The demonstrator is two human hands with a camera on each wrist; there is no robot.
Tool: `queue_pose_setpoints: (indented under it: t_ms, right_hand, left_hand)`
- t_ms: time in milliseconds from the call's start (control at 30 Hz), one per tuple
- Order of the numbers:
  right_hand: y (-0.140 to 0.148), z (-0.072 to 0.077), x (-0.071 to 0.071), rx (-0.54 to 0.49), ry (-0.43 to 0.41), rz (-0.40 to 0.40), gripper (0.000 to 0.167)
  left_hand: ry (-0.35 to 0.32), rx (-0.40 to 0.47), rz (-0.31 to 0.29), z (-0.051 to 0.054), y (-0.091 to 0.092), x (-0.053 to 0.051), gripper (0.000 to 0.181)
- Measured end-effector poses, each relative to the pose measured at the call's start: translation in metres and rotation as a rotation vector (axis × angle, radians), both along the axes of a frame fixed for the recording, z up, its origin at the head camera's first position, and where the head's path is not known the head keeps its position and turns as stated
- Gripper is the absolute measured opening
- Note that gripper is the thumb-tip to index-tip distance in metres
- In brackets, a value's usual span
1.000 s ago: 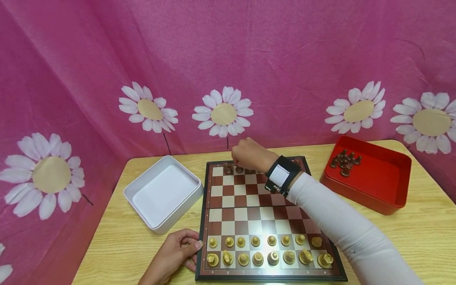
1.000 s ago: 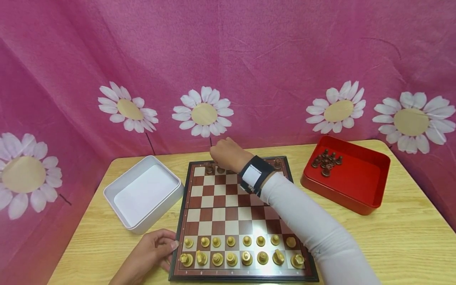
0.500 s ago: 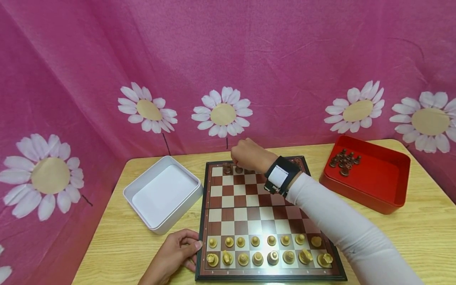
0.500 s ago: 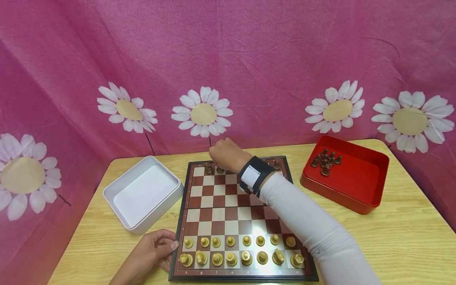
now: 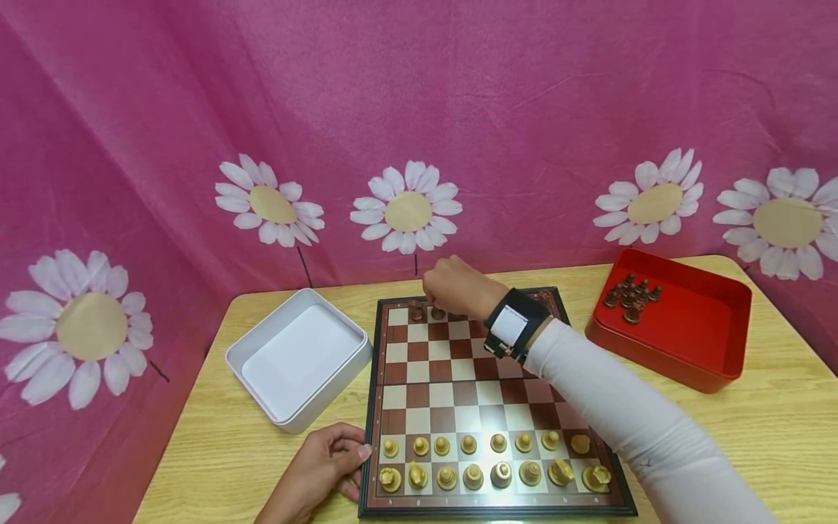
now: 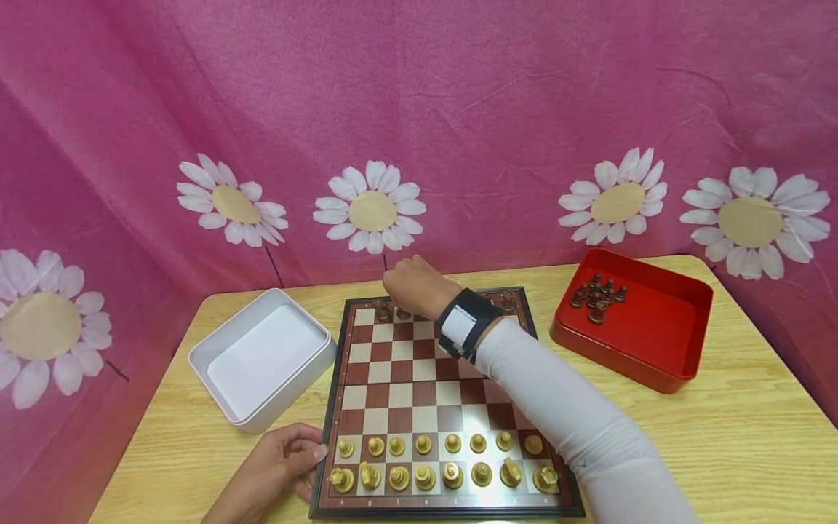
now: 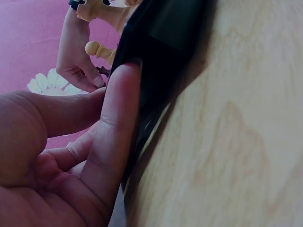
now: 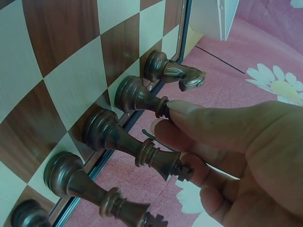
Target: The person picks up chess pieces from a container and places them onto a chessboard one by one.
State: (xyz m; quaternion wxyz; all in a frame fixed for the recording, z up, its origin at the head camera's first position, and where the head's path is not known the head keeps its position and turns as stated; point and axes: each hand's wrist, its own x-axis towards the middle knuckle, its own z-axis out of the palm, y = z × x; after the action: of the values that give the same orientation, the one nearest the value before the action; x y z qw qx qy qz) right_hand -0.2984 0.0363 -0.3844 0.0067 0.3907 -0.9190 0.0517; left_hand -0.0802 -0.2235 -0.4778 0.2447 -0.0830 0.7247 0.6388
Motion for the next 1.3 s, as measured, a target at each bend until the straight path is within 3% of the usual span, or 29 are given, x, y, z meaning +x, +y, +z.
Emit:
queue_pose_setpoints:
  t_ms: [500, 733, 1300]
  right_hand:
    - [0.002, 0.004, 0.002, 0.015, -0.016, -0.002, 0.009]
    - [0.012, 0.019, 0.006, 0.061, -0.054, -0.051, 0.032]
    - [0.111, 0.051, 0.006, 0.009, -0.093, -0.244, 0.034]
  left_hand:
    - [-0.004, -0.008, -0.006, -0.001, -0.001, -0.001, 0.032]
    - [-0.014, -0.018, -0.002, -0.001, -0.001, -0.001, 0.033]
    - [-0.011, -0.021, -0.008, 0.001, 0.0, 0.0, 0.034]
